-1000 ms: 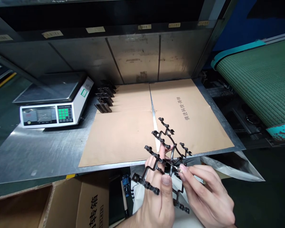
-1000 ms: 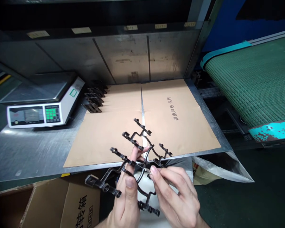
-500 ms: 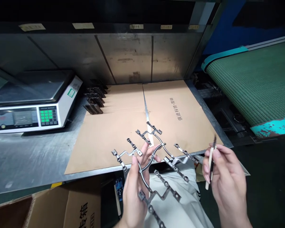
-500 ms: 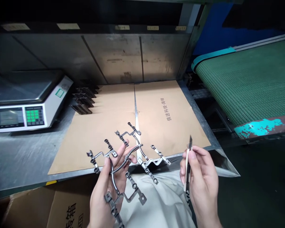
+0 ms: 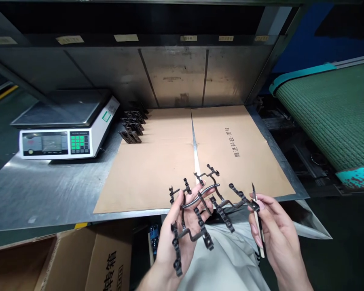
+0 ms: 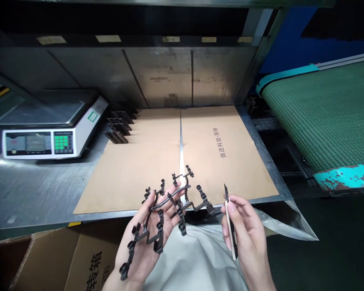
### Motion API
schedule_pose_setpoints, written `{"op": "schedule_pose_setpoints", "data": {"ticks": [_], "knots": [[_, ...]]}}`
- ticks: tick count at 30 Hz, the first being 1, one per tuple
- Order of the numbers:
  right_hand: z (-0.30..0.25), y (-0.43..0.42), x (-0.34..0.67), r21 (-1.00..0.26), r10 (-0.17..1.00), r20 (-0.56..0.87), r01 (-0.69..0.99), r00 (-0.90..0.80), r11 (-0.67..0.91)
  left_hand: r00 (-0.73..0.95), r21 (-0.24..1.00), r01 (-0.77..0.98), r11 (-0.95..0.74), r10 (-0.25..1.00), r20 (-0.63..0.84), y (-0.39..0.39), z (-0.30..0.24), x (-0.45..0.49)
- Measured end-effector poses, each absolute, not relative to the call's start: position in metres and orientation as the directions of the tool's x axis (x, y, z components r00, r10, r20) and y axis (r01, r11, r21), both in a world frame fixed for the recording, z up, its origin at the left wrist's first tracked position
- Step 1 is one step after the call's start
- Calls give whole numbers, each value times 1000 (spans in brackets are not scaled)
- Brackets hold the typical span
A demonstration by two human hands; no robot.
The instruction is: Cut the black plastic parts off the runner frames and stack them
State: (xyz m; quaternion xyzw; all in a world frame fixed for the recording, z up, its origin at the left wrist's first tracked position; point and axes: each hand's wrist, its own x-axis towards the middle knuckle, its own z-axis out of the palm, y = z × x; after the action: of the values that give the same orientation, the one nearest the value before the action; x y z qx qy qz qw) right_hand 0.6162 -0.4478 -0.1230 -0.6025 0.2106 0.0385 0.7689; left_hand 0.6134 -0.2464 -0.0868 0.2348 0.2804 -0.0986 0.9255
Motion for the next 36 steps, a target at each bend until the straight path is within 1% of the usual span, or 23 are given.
{"op": "schedule_pose_setpoints", "data": {"ticks": [7,11,15,19,24,27,29,33,36], "knots": [[-126,-451,619,-891,-203,-414,-350,887,291,823,301,324,897,-111,-557,-247,-90,616],[-129,-454,619,-885,-188,-420,-355,888,301,806,312,339,888,-103,-583,-250,-89,618],[-130,-456,617,-884,-154,-420,-363,895,295,798,300,357,885,-122,-591,-251,-88,619],[-131,-457,617,-875,-130,-437,-386,890,293,814,283,356,891,-147,-562,-249,-91,617],[-134,-459,618,-878,-142,-427,-373,893,299,846,269,366,891,-198,-495,-248,-96,614],[-135,-457,618,-883,-146,-418,-363,897,299,881,288,369,884,-234,-411,-248,-96,612],[-135,-455,619,-879,-150,-430,-375,890,294,896,312,349,884,-217,-388,-248,-96,611],[-135,-450,621,-856,-172,-484,-423,858,299,881,371,338,865,-152,-448,-247,-92,611],[-135,-448,623,-852,-141,-478,-418,867,317,881,444,339,829,-115,-458,-247,-88,608]]}}
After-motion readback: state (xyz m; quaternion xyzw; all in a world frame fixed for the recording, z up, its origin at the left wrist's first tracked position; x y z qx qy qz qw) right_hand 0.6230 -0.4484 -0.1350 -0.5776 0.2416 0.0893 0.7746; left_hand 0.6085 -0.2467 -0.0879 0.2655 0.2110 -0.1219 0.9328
